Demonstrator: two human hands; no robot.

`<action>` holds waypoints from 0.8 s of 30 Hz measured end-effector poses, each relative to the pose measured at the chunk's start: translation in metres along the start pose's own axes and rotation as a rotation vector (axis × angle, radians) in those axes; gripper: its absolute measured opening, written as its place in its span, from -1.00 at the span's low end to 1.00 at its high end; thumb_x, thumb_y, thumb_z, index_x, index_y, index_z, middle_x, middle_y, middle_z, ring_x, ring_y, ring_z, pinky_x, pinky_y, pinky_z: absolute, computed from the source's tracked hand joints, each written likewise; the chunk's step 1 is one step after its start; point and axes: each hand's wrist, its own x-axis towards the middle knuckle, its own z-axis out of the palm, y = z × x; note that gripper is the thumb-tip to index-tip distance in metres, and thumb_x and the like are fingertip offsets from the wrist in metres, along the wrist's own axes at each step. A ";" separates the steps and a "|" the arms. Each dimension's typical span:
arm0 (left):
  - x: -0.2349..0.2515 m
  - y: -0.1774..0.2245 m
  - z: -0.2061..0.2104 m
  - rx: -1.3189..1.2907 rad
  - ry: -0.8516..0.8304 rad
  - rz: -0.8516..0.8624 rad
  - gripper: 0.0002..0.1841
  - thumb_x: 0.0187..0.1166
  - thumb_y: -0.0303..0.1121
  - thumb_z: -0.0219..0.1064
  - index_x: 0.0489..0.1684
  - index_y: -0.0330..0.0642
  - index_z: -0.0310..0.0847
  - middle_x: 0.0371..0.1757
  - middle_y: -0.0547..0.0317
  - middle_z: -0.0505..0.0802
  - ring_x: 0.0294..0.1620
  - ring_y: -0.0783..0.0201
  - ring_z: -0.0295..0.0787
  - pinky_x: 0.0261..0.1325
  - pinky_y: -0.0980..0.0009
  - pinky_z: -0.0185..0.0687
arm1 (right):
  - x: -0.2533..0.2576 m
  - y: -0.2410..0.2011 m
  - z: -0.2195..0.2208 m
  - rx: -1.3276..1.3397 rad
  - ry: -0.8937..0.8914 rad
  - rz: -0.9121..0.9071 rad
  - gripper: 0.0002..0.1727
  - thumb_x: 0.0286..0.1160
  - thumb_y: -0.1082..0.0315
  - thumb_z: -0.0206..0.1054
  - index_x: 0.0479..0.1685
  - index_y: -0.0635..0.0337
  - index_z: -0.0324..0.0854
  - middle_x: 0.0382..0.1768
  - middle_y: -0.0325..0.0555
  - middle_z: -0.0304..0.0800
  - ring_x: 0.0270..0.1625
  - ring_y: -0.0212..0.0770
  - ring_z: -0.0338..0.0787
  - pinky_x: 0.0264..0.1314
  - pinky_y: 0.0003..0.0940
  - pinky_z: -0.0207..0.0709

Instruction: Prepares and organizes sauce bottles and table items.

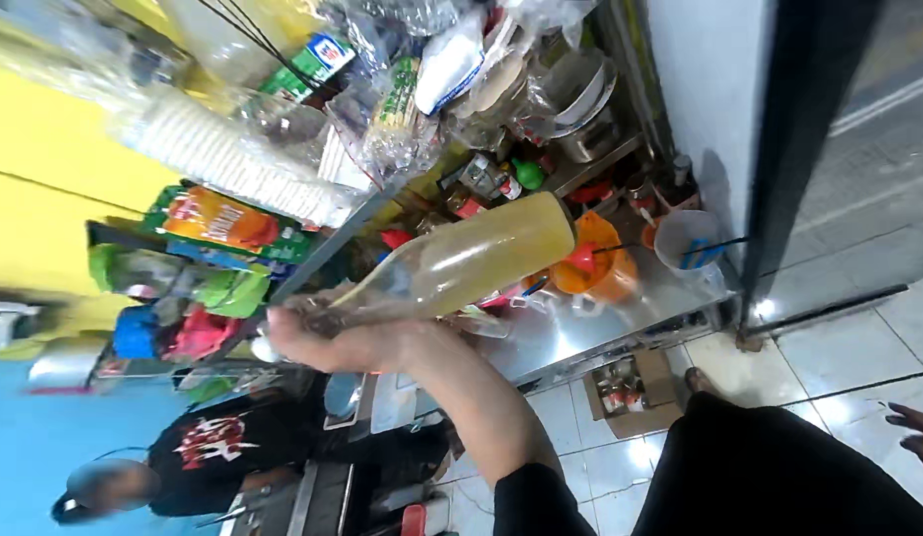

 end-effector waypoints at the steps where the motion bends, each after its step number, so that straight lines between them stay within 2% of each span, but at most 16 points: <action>1: -0.020 0.014 0.003 -0.007 0.041 -0.048 -0.71 0.84 -0.39 -0.19 -0.27 -0.18 0.41 -0.51 0.23 0.60 -0.50 0.39 0.61 -0.35 0.49 0.65 | -0.003 -0.011 -0.007 0.082 0.019 -0.096 -0.34 0.58 0.61 0.17 0.75 0.29 0.25 0.47 0.34 0.61 0.34 0.25 0.73 0.33 0.20 0.58; 3: -0.069 0.031 0.006 0.016 0.088 -0.176 -0.72 0.83 -0.35 -0.19 -0.22 -0.15 0.42 -0.47 0.24 0.60 -0.44 0.38 0.62 -0.29 0.43 0.66 | -0.019 -0.042 -0.024 0.233 0.064 -0.296 -0.37 0.58 0.42 0.23 0.71 0.16 0.35 0.41 0.14 0.71 0.24 -0.01 0.80 0.27 -0.02 0.67; 5: -0.131 0.036 0.013 0.025 0.103 -0.307 -0.75 0.78 -0.37 -0.12 -0.17 -0.19 0.48 -0.38 0.18 0.70 -0.33 0.31 0.72 -0.18 0.30 0.74 | -0.054 -0.088 -0.049 0.372 0.043 -0.461 -0.37 0.55 0.24 0.31 0.67 0.12 0.39 0.44 -0.02 0.71 0.30 -0.14 0.79 0.31 -0.16 0.71; 7: -0.204 0.040 0.030 0.068 0.064 -0.496 -0.74 0.80 -0.34 -0.11 0.05 -0.21 0.51 -0.20 0.14 0.78 -0.13 0.31 0.78 0.00 0.24 0.78 | -0.098 -0.132 -0.074 0.486 0.001 -0.647 -0.29 0.42 0.23 0.44 0.61 0.16 0.32 0.50 -0.04 0.64 0.46 -0.08 0.69 0.43 -0.12 0.66; 9: -0.273 0.041 0.051 0.065 -0.049 -0.684 -0.61 0.88 -0.32 -0.23 0.34 -0.31 0.45 0.07 0.07 0.80 0.08 0.33 0.77 0.18 0.29 0.74 | -0.135 -0.161 -0.098 0.566 -0.018 -0.835 -0.12 0.31 0.15 0.60 0.64 -0.06 0.16 0.61 -0.11 0.52 0.59 0.01 0.58 0.54 -0.01 0.60; 11: -0.329 0.027 0.060 0.007 -0.326 -0.727 -0.54 0.89 -0.40 -0.30 0.57 -0.56 0.23 0.34 -0.14 0.69 0.28 0.31 0.63 0.37 0.37 0.59 | -0.167 -0.179 -0.122 0.599 -0.002 -0.962 0.15 0.17 0.05 0.73 0.77 -0.26 -0.05 0.74 -0.19 0.35 0.67 0.07 0.50 0.60 0.08 0.57; 12: -0.354 0.029 0.080 -0.027 -0.346 -0.777 -0.55 0.90 -0.41 -0.27 0.55 -0.57 0.26 0.31 -0.14 0.70 0.25 0.31 0.65 0.34 0.35 0.61 | -0.182 -0.184 -0.135 0.609 0.010 -1.009 0.25 0.11 0.07 0.76 0.81 -0.29 -0.15 0.77 -0.19 0.29 0.69 0.09 0.46 0.62 0.11 0.55; 13: -0.380 0.044 0.114 -0.047 -0.270 -0.850 -0.57 0.89 -0.33 -0.23 0.42 -0.44 0.39 0.16 -0.03 0.77 0.12 0.32 0.73 0.21 0.31 0.71 | -0.195 -0.185 -0.147 0.621 0.026 -1.048 0.34 0.06 0.11 0.79 0.84 -0.29 -0.23 0.78 -0.18 0.26 0.71 0.11 0.44 0.63 0.14 0.54; 14: -0.403 0.063 0.147 -0.081 -0.210 -0.926 -0.59 0.90 -0.26 -0.21 0.35 -0.35 0.45 0.07 0.02 0.78 0.05 0.30 0.75 0.15 0.24 0.73 | -0.206 -0.184 -0.159 0.633 0.051 -1.073 0.42 0.01 0.16 0.81 0.87 -0.29 -0.31 0.78 -0.17 0.26 0.71 0.11 0.43 0.64 0.15 0.53; 16: -0.441 0.095 0.206 -0.154 -0.169 -1.024 -0.61 0.87 -0.21 -0.18 0.29 -0.26 0.47 0.03 0.03 0.78 0.06 0.22 0.77 0.13 0.12 0.76 | -0.225 -0.174 -0.184 0.661 0.141 -1.073 0.54 -0.07 0.23 0.84 0.90 -0.27 -0.43 0.79 -0.17 0.25 0.73 0.07 0.42 0.68 0.10 0.51; 18: -0.476 0.119 0.255 -0.194 -0.179 -1.052 -0.64 0.84 -0.24 -0.13 0.27 -0.29 0.44 0.01 -0.04 0.75 0.05 0.15 0.76 0.12 0.05 0.75 | -0.236 -0.155 -0.210 0.739 0.264 -1.034 0.59 -0.12 0.26 0.86 0.91 -0.28 -0.49 0.78 -0.13 0.25 0.70 0.05 0.46 0.65 0.07 0.54; 19: -0.492 0.130 0.278 -0.223 -0.199 -1.049 -0.67 0.83 -0.26 -0.14 0.21 -0.28 0.43 -0.05 -0.03 0.72 -0.01 0.15 0.75 0.08 0.06 0.75 | -0.238 -0.143 -0.224 0.802 0.312 -1.022 0.61 -0.10 0.29 0.85 0.91 -0.29 -0.52 0.78 -0.08 0.25 0.69 0.08 0.47 0.64 0.09 0.55; 21: -0.524 0.151 0.320 -0.306 -0.240 -1.020 -0.72 0.85 -0.26 -0.17 0.00 -0.22 0.42 -0.26 0.09 0.66 -0.25 0.25 0.71 -0.10 0.22 0.75 | -0.242 -0.114 -0.250 0.987 0.391 -0.964 0.56 -0.01 0.29 0.82 0.90 -0.35 -0.54 0.74 -0.04 0.32 0.63 0.13 0.54 0.59 0.16 0.58; 22: -0.539 0.162 0.339 -0.391 -0.270 -1.001 -0.70 0.86 -0.26 -0.21 -0.10 -0.18 0.42 -0.35 0.15 0.64 -0.33 0.29 0.69 -0.16 0.31 0.73 | -0.244 -0.098 -0.264 1.099 0.422 -0.915 0.51 0.05 0.23 0.79 0.89 -0.38 -0.52 0.69 -0.04 0.39 0.57 0.12 0.61 0.53 0.17 0.61; 24: -0.571 0.180 0.375 -0.618 -0.373 -0.953 -0.63 0.85 -0.24 -0.30 -0.23 -0.12 0.42 -0.42 0.22 0.63 -0.39 0.31 0.65 -0.20 0.34 0.70 | -0.244 -0.061 -0.291 1.314 0.471 -0.795 0.34 0.21 -0.06 0.69 0.87 -0.44 -0.43 0.60 -0.05 0.49 0.43 0.07 0.71 0.40 0.14 0.67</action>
